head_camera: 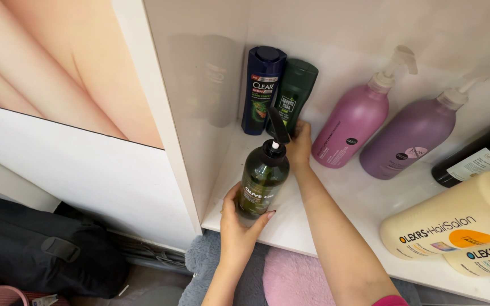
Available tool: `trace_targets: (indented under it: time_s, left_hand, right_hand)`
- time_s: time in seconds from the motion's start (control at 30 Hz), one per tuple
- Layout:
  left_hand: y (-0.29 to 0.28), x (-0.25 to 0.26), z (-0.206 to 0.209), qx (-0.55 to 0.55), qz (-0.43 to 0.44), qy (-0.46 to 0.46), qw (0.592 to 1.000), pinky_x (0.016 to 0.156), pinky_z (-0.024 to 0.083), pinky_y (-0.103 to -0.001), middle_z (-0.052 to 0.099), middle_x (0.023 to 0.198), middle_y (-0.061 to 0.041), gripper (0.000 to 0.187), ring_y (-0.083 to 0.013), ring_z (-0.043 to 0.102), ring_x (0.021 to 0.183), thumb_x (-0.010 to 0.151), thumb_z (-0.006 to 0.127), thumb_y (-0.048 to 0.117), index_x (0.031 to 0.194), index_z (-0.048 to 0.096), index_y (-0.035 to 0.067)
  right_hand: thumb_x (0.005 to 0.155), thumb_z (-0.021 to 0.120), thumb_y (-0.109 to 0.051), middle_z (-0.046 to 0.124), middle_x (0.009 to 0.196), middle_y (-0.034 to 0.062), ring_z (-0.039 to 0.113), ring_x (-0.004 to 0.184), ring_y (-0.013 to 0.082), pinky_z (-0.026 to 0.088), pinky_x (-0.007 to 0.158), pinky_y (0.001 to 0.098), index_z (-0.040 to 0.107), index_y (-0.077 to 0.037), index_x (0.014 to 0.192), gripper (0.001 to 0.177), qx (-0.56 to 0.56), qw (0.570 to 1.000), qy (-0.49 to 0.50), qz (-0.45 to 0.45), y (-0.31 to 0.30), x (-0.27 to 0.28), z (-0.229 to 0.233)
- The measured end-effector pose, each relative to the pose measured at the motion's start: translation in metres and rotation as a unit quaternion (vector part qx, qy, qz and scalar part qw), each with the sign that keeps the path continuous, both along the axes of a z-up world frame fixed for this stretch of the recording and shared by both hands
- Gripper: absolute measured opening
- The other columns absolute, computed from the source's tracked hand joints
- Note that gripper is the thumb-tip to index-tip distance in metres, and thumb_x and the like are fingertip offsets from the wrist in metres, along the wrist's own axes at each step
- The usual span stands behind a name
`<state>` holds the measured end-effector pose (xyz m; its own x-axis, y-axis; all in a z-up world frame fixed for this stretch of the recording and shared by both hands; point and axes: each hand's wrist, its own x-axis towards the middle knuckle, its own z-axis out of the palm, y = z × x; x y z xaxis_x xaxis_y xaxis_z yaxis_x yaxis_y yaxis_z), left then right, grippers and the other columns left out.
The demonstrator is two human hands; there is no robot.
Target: Organizing and arranging various hygiene and beauty products on a white shelving unit.
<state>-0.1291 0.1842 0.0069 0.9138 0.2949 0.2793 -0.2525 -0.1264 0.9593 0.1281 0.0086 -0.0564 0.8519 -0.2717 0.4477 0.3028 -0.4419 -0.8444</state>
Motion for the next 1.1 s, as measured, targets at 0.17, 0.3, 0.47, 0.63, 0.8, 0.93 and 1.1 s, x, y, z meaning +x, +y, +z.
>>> trace_targets:
  time_s: [0.17,0.3,0.47,0.63,0.8,0.93,1.1]
  left_hand:
    - [-0.001,0.0,-0.001,0.018,0.009,-0.007,1.0,0.105,0.049,-0.039,0.065,0.132,-0.019,0.085,-0.0291,0.064,0.122,0.069,0.091,0.014,0.14,0.047,0.0]
    - [0.0,0.001,-0.003,0.032,0.014,-0.022,0.999,0.105,0.048,-0.04,0.065,0.132,-0.02,0.085,-0.0303,0.064,0.123,0.069,0.092,0.015,0.14,0.047,-0.001]
    - [0.001,0.007,-0.008,0.04,-0.001,-0.048,0.998,0.106,0.048,-0.039,0.063,0.133,-0.021,0.09,-0.0304,0.062,0.126,0.069,0.092,0.014,0.143,0.043,-0.002]
    - [0.006,0.017,-0.014,0.03,-0.025,-0.049,0.998,0.106,0.048,-0.038,0.064,0.133,-0.02,0.089,-0.0287,0.062,0.126,0.071,0.091,0.013,0.144,0.042,-0.002]
    - [0.012,0.016,-0.005,0.034,-0.048,-0.035,0.998,0.104,0.05,-0.037,0.065,0.133,-0.019,0.089,-0.0271,0.064,0.123,0.073,0.089,0.013,0.146,0.04,0.0]
    - [0.012,0.015,-0.008,0.05,-0.055,-0.038,0.997,0.102,0.051,-0.037,0.066,0.132,-0.018,0.089,-0.0268,0.065,0.122,0.074,0.089,0.014,0.147,0.039,0.001]
    - [0.012,0.02,-0.015,0.043,-0.063,-0.052,0.996,0.103,0.051,-0.037,0.066,0.132,-0.017,0.089,-0.026,0.065,0.122,0.075,0.088,0.012,0.148,0.038,0.001]
  right_hand:
    - [0.093,0.074,-0.008,0.069,0.116,0.0107,0.067,0.105,0.0172,0.054,0.091,0.0303,0.048,-0.002,0.133,0.048,0.039,0.996,-0.046,0.069,-0.002,-0.004,-0.003]
    - [0.092,0.075,-0.008,0.07,0.114,0.0116,0.068,0.102,0.0174,0.054,0.089,0.0302,0.049,-0.003,0.135,0.05,0.009,0.998,0.002,0.065,-0.003,-0.038,0.018]
    - [0.092,0.073,-0.004,0.069,0.119,0.0108,0.067,0.109,0.0184,0.054,0.093,0.0297,0.048,0.0,0.135,0.05,0.043,0.985,-0.001,0.166,-0.026,-0.095,0.012]
    - [0.092,0.072,-0.006,0.07,0.12,0.0102,0.069,0.109,0.0167,0.055,0.096,0.0314,0.05,0.0,0.134,0.048,0.036,0.979,0.055,0.192,-0.055,-0.169,0.018]
    - [0.093,0.073,-0.007,0.069,0.119,0.0103,0.069,0.109,0.0166,0.056,0.098,0.0326,0.051,0.001,0.132,0.046,0.034,0.973,0.066,0.221,-0.07,-0.206,0.018]
    - [0.094,0.073,-0.01,0.069,0.12,0.0097,0.067,0.111,0.0174,0.054,0.098,0.0326,0.052,0.0,0.134,0.046,0.036,0.962,0.048,0.265,-0.068,-0.213,0.022]
    - [0.092,0.076,-0.019,0.073,0.116,0.0106,0.07,0.107,0.018,0.055,0.095,0.032,0.055,-0.001,0.13,0.047,-0.027,0.969,0.063,0.237,-0.053,-0.228,0.04]
